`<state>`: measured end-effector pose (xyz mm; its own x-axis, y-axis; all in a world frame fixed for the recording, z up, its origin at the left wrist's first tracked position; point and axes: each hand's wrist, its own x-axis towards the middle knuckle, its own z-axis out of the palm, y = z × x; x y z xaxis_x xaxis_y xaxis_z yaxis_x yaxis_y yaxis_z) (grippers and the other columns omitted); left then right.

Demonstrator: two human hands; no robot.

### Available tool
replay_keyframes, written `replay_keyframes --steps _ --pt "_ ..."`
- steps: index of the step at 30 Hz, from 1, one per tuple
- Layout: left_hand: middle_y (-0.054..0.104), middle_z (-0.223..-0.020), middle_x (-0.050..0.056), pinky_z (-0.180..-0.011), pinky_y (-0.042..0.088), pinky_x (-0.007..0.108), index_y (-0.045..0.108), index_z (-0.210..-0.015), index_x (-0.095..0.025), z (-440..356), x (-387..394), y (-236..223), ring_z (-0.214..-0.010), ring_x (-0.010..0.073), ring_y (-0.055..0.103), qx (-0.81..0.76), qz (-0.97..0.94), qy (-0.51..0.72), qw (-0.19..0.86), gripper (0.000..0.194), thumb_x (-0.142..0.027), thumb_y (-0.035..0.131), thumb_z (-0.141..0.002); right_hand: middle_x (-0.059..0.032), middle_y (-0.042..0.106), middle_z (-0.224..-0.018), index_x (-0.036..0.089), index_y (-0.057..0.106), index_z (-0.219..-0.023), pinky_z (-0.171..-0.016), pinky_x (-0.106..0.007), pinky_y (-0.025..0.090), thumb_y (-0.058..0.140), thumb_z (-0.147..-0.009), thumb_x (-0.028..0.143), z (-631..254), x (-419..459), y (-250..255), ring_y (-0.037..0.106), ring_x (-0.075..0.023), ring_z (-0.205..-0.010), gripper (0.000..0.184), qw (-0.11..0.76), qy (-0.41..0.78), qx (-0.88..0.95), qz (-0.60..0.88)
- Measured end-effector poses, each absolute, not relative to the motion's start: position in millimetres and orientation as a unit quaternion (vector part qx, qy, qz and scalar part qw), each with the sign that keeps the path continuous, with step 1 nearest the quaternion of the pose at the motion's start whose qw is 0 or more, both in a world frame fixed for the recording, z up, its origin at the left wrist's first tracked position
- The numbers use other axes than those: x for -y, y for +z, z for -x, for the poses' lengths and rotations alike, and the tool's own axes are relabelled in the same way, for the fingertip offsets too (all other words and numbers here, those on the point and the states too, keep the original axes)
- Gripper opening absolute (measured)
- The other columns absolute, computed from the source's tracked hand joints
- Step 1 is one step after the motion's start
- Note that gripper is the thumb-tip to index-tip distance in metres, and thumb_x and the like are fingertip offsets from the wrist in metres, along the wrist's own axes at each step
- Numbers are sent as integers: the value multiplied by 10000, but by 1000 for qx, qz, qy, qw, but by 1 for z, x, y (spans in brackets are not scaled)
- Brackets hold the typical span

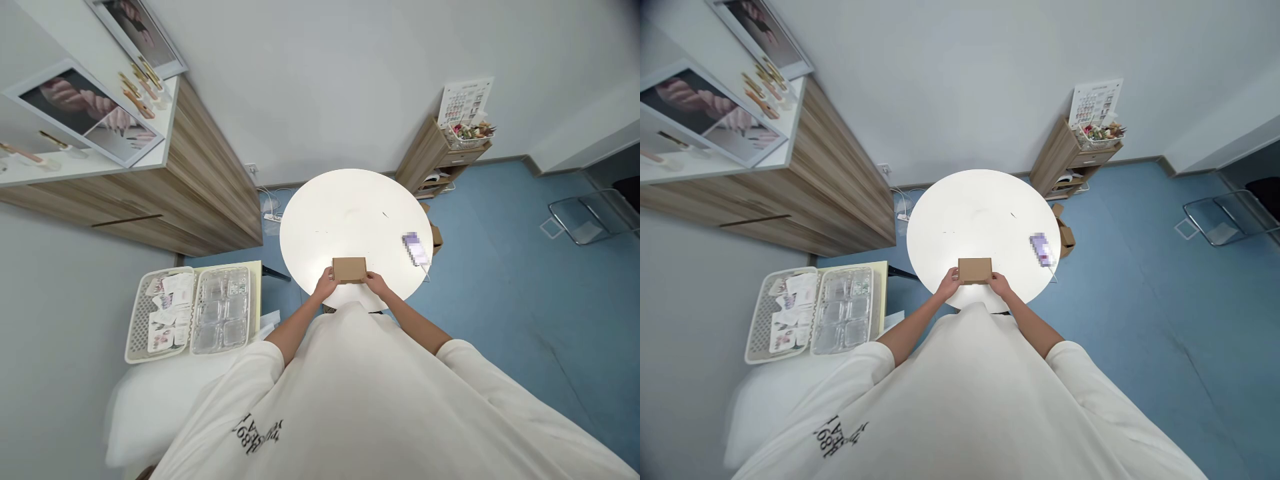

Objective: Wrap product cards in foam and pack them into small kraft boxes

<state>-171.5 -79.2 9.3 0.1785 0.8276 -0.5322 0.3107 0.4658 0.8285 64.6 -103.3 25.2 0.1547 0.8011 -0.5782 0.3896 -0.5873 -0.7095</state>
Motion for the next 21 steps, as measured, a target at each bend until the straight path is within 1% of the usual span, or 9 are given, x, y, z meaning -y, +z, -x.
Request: replay_keyframes --steps 3,10,14,18,21 --pt "524 -1490 144 -1018 485 399 465 -1388 -217 167 76 17 -1248 281 602 -596 -481 216 606 657 -173 708 -779 -86 726 -1130 195 721 -1015 -856 -334 506 628 -779 355 -71 105 31 657 -239 -992 300 213 505 411 728" --pt "540 -1475 120 -1010 491 389 498 -1350 -209 145 74 38 -1252 276 588 -577 -492 238 607 581 -150 667 -797 -96 703 -1212 193 698 -1110 -929 -349 495 615 -790 350 -90 104 39 652 -243 -1075 366 233 488 419 729" --pt "550 -1466 116 -1019 491 397 512 -1342 -219 125 73 46 -1263 280 587 -573 -493 237 610 580 -130 665 -790 -105 705 -1208 194 697 -1106 -943 -366 500 614 -790 341 -106 107 43 652 -255 -1093 359 241 478 412 737" --pt "541 -1471 119 -1029 487 405 517 -1338 -223 98 71 46 -1261 281 592 -572 -498 238 607 582 -129 678 -787 -99 714 -1185 205 698 -1076 -941 -372 507 614 -780 327 -130 109 42 650 -260 -1107 331 256 464 405 745" --pt "532 -1475 127 -1024 489 413 517 -1338 -229 72 70 42 -1264 287 590 -572 -503 237 603 588 -154 703 -785 -98 714 -1174 196 686 -1099 -935 -364 509 602 -769 316 -154 109 38 661 -249 -1077 361 282 458 403 741"
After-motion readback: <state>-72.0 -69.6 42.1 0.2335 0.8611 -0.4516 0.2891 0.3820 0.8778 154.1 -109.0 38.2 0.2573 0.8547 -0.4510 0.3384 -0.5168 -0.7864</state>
